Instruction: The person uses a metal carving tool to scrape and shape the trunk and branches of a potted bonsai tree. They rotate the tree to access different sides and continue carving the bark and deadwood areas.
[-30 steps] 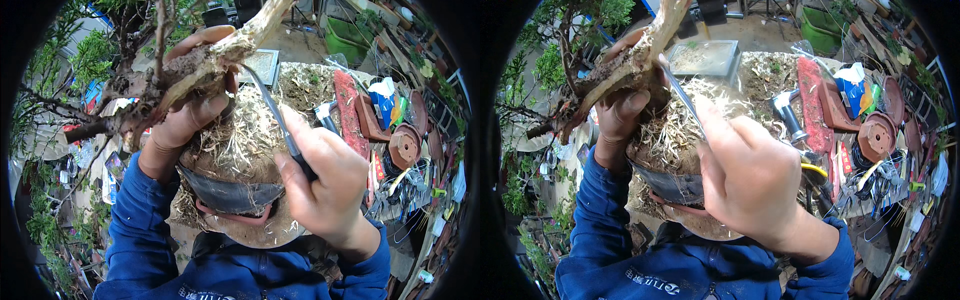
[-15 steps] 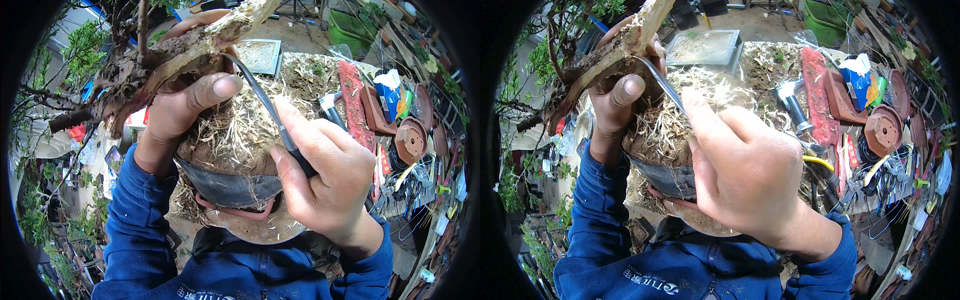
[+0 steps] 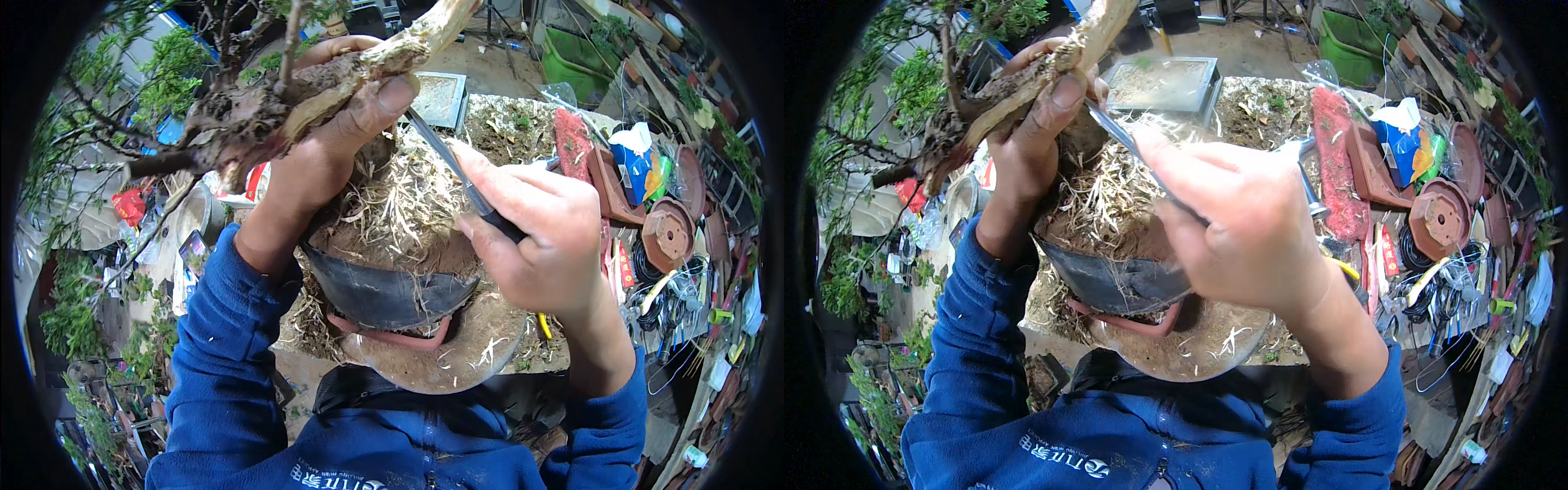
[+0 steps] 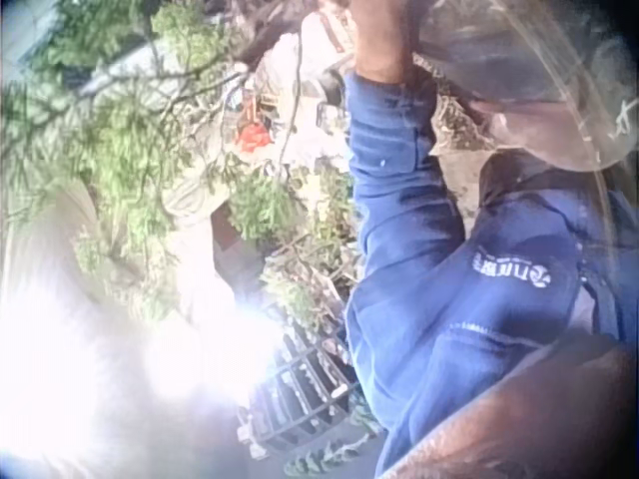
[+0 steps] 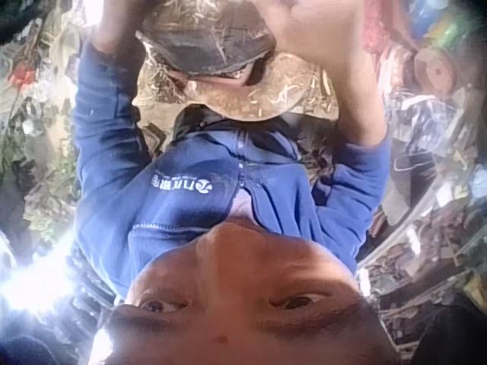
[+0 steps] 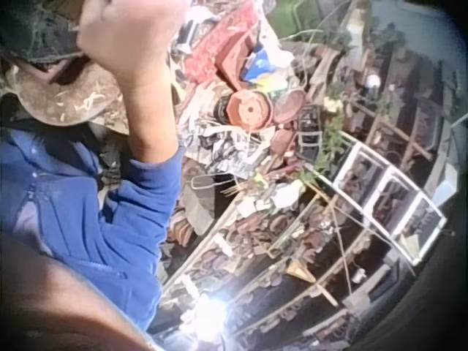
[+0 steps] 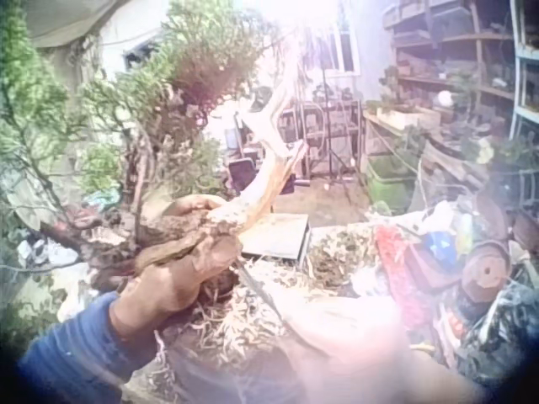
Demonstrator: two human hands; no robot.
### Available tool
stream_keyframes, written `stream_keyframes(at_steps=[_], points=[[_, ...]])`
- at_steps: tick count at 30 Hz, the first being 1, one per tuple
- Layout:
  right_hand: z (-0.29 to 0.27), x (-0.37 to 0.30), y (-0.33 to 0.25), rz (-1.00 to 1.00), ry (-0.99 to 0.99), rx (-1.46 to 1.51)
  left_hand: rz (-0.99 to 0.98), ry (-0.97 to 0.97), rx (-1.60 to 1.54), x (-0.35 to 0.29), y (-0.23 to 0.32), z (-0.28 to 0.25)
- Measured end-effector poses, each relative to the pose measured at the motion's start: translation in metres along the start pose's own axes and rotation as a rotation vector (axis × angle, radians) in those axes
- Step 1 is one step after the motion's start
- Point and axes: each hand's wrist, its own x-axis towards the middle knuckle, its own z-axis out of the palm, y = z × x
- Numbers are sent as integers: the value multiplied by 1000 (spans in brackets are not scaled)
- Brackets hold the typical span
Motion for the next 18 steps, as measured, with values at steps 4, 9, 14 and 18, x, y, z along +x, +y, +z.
stream_keyframes(at_steps=[4,9,14,18], points=[[-6,-1,4,-95,-62,74,-55,-123,-276,-3,0,-5],[-7,-7,-22,203,-56,256,-135,-201,-321,-1,4,-9],[5,-6,-46,578,-33,590,-144,-24,-119,0,19,-2],[11,0,-51,622,-13,650,-231,-36,-310,-10,33,-2]])
